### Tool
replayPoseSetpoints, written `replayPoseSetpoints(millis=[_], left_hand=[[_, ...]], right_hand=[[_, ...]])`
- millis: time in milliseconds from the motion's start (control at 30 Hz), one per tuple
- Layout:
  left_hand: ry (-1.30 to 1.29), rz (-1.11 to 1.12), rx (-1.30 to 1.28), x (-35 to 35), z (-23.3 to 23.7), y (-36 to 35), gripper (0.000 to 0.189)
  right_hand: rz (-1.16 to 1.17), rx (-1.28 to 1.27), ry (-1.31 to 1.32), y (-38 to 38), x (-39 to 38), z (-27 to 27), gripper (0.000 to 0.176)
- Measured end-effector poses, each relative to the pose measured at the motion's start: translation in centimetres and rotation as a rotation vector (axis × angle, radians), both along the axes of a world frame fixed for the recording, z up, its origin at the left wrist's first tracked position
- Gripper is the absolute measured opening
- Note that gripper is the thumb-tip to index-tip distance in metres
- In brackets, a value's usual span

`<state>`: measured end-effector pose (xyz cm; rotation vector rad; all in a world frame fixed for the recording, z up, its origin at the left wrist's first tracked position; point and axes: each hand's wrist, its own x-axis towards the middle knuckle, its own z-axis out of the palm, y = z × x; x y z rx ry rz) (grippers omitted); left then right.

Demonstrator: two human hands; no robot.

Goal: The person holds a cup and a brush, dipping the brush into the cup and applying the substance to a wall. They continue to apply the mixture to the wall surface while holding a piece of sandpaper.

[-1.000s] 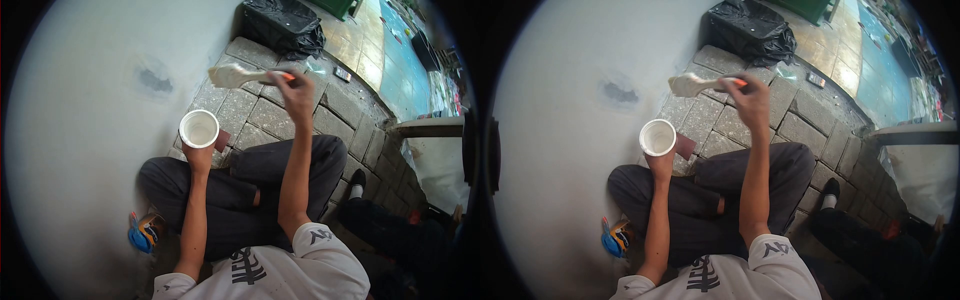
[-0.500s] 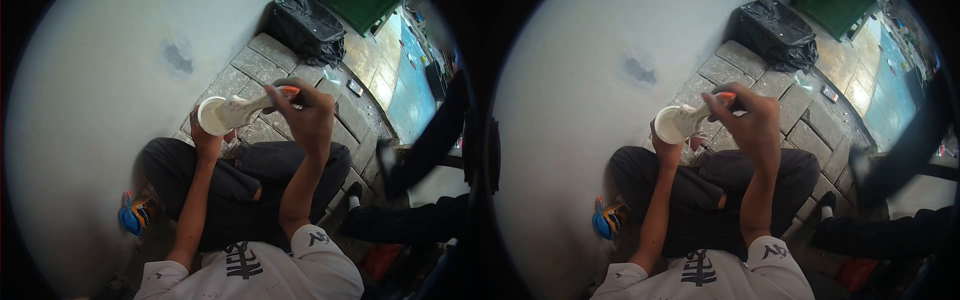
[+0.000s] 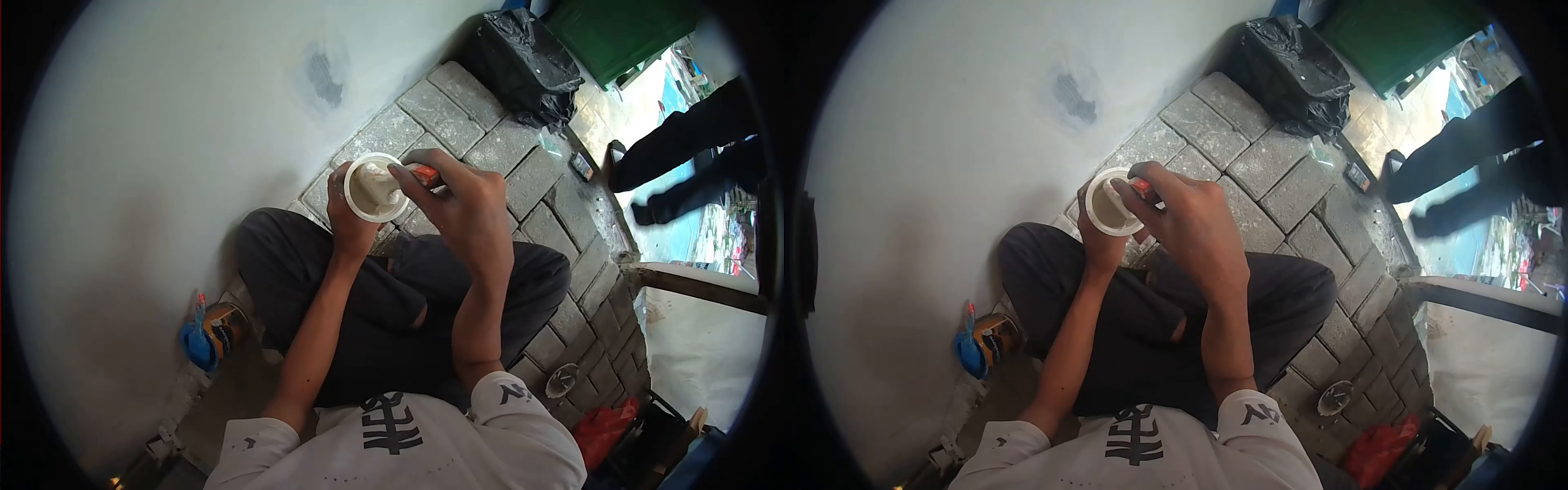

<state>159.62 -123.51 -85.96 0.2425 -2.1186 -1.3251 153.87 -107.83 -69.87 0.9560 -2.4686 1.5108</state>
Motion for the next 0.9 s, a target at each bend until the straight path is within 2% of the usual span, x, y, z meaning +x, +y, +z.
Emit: replayPoseSetpoints(millis=[267,367,433,667,767,833,867,900], left_hand=[[0.015,0.023,-0.008,0.1,0.2,0.1,0.075],[0.023,0.032,-0.049,0.0,0.2,0.0,0.072],[0.004,0.068,-0.162,-0.2,0.4,0.1,0.069],[0.010,0.076,-0.203,-0.1,0.8,0.5,0.065],[0.000,0.067,-0.184,-0.1,0.6,0.0,0.062],[0.010,0.072,-0.140,-0.3,1.1,0.3,0.062],[0.026,0.081,-0.050,-0.4,1.1,0.4,0.062],[0.042,0.090,0.041,-0.5,1.1,0.5,0.061]], right_hand=[[-0.008,0.018,0.022,-0.5,0.8,0.3,0.019],[-0.042,0.049,-0.002,-0.8,1.0,0.2,0.019],[-0.027,0.072,0.128,-1.0,0.9,-0.7,0.020],[-0.044,0.084,0.097,-0.4,0.5,-0.6,0.018],[-0.052,-0.007,-0.049,0.7,-0.6,-0.5,0.018],[-0.142,-0.165,-0.130,1.7,-1.8,-1.2,0.020],[-0.144,-0.251,-0.239,2.3,-2.3,-1.3,0.023],[-0.142,-0.249,-0.239,2.7,-2.7,-1.4,0.023]])
